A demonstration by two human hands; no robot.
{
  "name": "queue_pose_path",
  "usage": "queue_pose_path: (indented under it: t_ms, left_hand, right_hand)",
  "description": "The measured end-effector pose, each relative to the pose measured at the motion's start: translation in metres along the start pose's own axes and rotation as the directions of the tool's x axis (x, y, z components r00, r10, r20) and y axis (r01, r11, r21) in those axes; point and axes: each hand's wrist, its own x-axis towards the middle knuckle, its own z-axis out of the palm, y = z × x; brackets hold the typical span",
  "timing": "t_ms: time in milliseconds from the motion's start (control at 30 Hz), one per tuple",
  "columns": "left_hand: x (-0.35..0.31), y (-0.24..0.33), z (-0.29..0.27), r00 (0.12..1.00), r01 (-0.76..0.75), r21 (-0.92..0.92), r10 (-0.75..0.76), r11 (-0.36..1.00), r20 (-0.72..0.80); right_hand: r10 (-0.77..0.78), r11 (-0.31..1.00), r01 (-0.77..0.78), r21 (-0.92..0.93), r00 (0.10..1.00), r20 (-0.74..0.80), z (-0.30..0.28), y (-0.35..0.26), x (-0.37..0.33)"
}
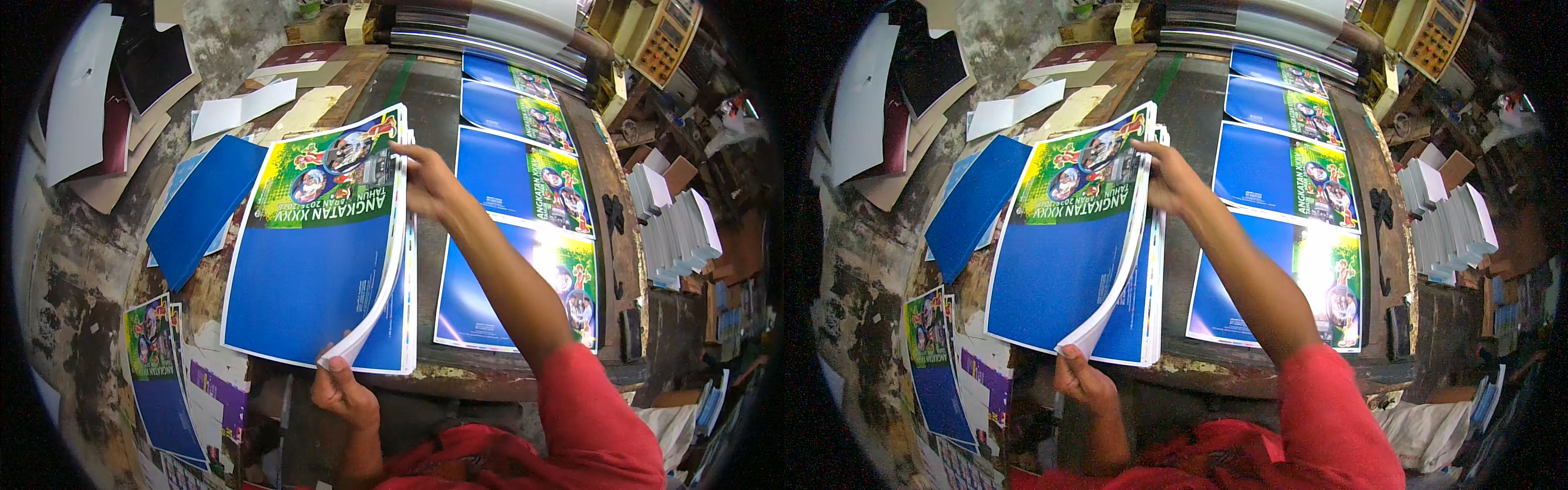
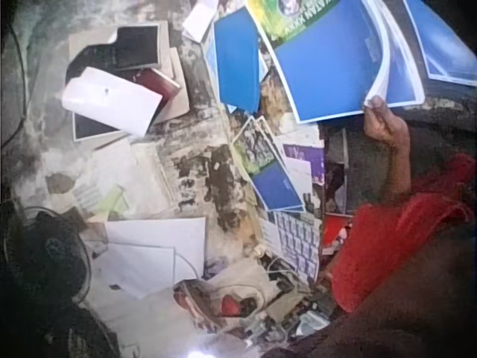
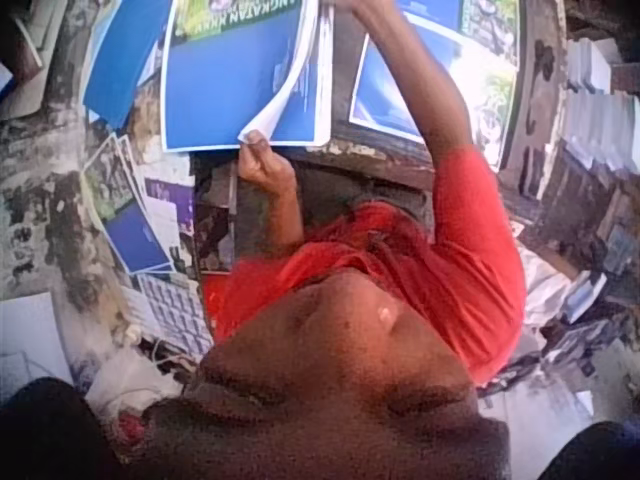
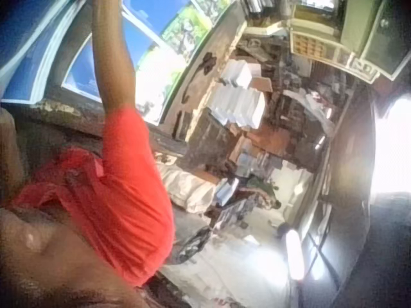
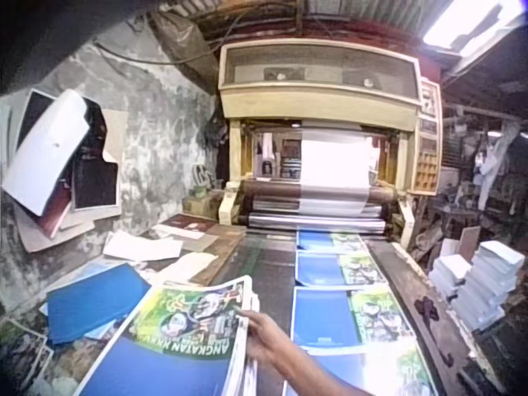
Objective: The person organizes printed paper covers on a machine table by hand, flipping several sheets over to check the reverse side and stacking them.
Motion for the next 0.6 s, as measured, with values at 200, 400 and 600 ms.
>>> queue_pose_path:
  t_ms: [200,400,600]
  left_hand:
    - [0.005,-0.02,-0.008,0.926,-0.307,0.335,0.199,0.891,0.32]
    - [0.006,-0.019,-0.004,0.893,-0.356,0.349,0.206,0.867,0.4]
    - [0.007,-0.008,-0.021,0.766,-0.519,0.312,0.271,0.796,0.583]
  right_hand:
    - [-0.177,0.682,0.083,-0.727,0.983,-0.054,0.02,-0.015,0.091]
    - [-0.487,-0.556,-0.137,-0.82,0.853,0.187,0.048,0.078,0.074]
    - [-0.525,0.013,0.248,-0.969,0.826,0.204,-0.034,0.006,0.004]
